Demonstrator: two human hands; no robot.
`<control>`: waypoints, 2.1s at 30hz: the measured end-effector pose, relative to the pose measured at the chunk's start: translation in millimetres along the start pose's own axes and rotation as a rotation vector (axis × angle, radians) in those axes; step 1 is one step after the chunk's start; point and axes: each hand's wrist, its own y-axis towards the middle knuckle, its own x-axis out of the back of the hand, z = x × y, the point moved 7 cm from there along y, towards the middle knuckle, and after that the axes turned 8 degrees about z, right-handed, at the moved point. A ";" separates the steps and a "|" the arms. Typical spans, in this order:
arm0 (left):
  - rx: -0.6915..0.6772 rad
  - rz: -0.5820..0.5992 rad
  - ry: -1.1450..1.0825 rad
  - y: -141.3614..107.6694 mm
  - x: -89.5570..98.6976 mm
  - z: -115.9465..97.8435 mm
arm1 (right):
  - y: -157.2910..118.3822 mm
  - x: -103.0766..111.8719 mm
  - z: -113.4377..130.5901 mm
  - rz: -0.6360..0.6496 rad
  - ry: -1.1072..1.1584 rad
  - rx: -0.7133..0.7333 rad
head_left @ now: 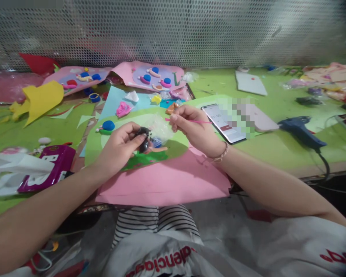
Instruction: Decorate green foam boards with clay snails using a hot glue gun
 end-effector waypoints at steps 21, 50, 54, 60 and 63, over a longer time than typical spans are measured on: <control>-0.305 0.332 0.603 -15.6 -43.3 -23.6 | 8.1 6.6 -3.4 0.048 -0.203 -0.008; -0.807 0.576 0.604 -53.6 -81.7 -27.9 | 12.0 16.8 -12.3 -0.013 -0.235 -0.062; -0.860 0.635 0.624 -58.1 -85.2 -25.1 | 16.4 19.3 -12.4 -0.033 -0.414 -0.040; -0.901 0.599 0.661 -56.7 -80.1 -17.4 | 44.0 3.5 -28.9 0.089 -0.676 0.047; -0.880 0.592 0.663 -54.2 -78.9 -15.1 | 59.2 1.9 -44.0 0.081 -0.736 0.040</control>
